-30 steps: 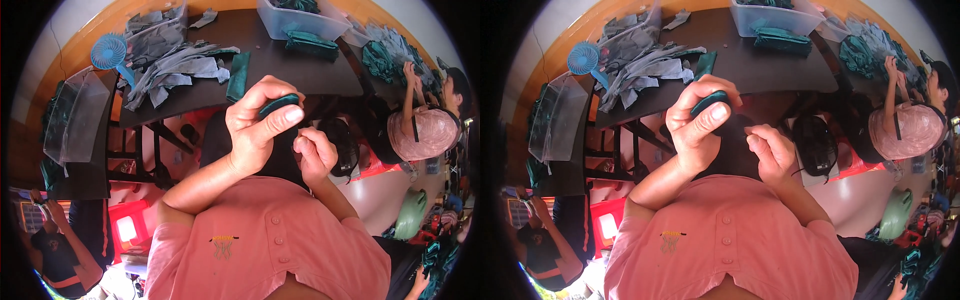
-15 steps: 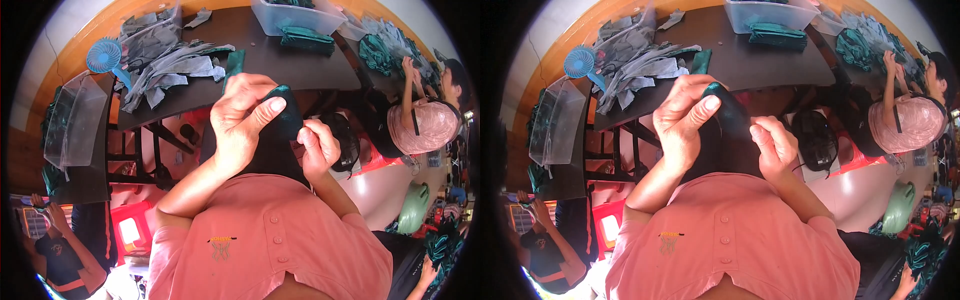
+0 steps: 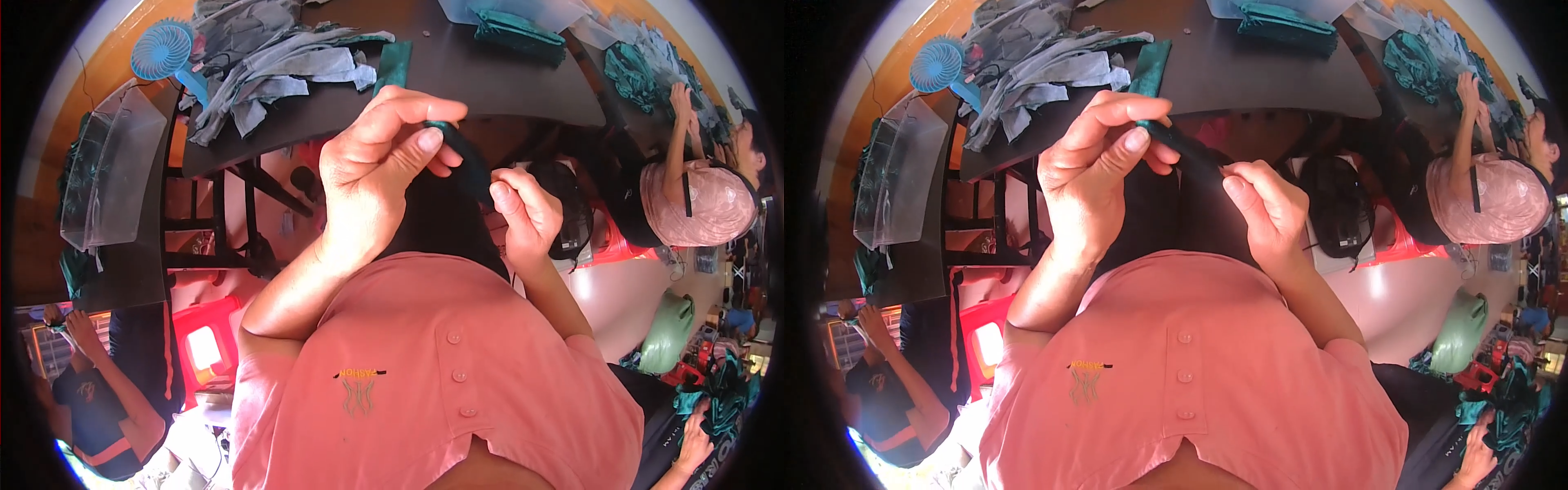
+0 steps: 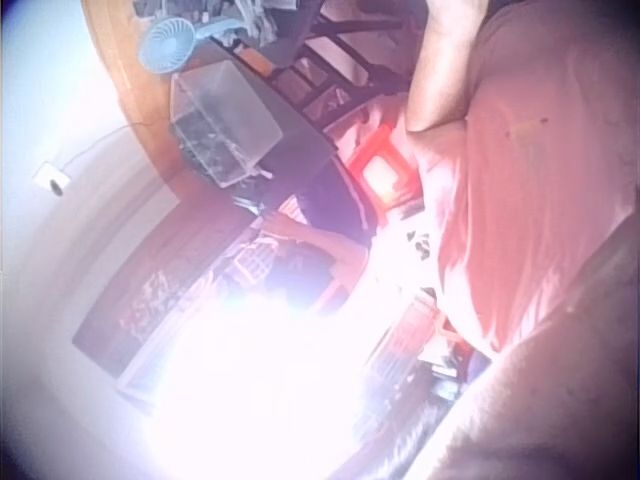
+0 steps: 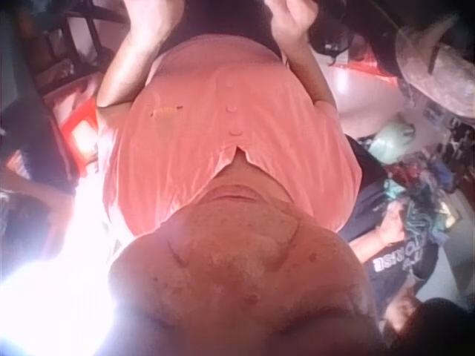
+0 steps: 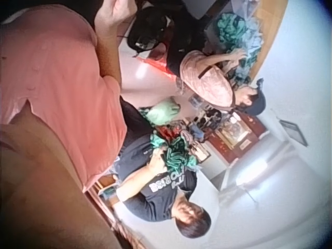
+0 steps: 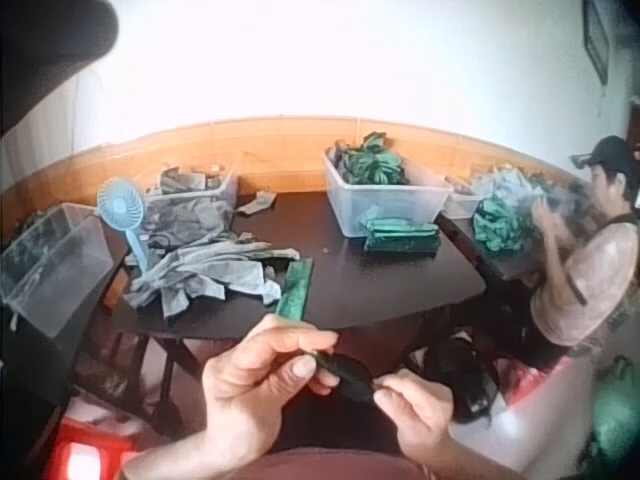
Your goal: Turning green fabric strips inside out using a thin wooden stick in a workshop environment.
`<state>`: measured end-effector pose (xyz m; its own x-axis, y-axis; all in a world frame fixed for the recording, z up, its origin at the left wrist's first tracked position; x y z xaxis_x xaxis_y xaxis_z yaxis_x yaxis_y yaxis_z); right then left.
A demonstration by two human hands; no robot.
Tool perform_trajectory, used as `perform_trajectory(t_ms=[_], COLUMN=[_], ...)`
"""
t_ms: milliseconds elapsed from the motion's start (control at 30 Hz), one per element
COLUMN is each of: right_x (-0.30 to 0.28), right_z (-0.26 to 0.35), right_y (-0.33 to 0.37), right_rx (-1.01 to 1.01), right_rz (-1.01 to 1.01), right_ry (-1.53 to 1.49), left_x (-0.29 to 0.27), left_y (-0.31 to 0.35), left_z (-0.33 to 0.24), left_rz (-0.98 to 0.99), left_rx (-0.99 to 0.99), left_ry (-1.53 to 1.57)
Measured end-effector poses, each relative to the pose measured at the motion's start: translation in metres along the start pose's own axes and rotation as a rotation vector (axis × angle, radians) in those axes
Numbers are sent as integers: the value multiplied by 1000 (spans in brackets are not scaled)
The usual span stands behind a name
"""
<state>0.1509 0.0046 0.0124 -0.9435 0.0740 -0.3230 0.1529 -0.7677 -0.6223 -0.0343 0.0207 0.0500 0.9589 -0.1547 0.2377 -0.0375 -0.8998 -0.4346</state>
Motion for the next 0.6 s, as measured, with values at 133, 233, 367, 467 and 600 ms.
perform_trajectory(t_ms=[133,233,367,467,600], right_x=[0,1,4,5,6], right_z=[-9,-9,-15,-14,-11], right_y=[5,7,13,15,17], right_rx=[7,24,123,117,139], right_rz=[-21,-3,29,15,20], right_ry=[-64,-69,-152,-178,-201], left_x=[-2,-5,-6,-6,-4], left_y=[-1,0,5,6,11], left_z=[3,3,7,7,9], left_rz=[61,113,123,142,129], left_rx=[-15,13,7,26,31], left_ry=[-20,-35,-20,-47,3])
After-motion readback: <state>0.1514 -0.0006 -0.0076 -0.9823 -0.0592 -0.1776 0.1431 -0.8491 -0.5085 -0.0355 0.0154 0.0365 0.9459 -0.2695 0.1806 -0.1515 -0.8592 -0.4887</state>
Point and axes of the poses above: each hand's wrist, its own y-axis away from the middle knuckle, its own x-axis out of the palm, z = x × y, the point moved 7 cm from there along -y, towards the middle knuckle, and after that the axes turned 3 degrees about -x, right-handed, at the moved point
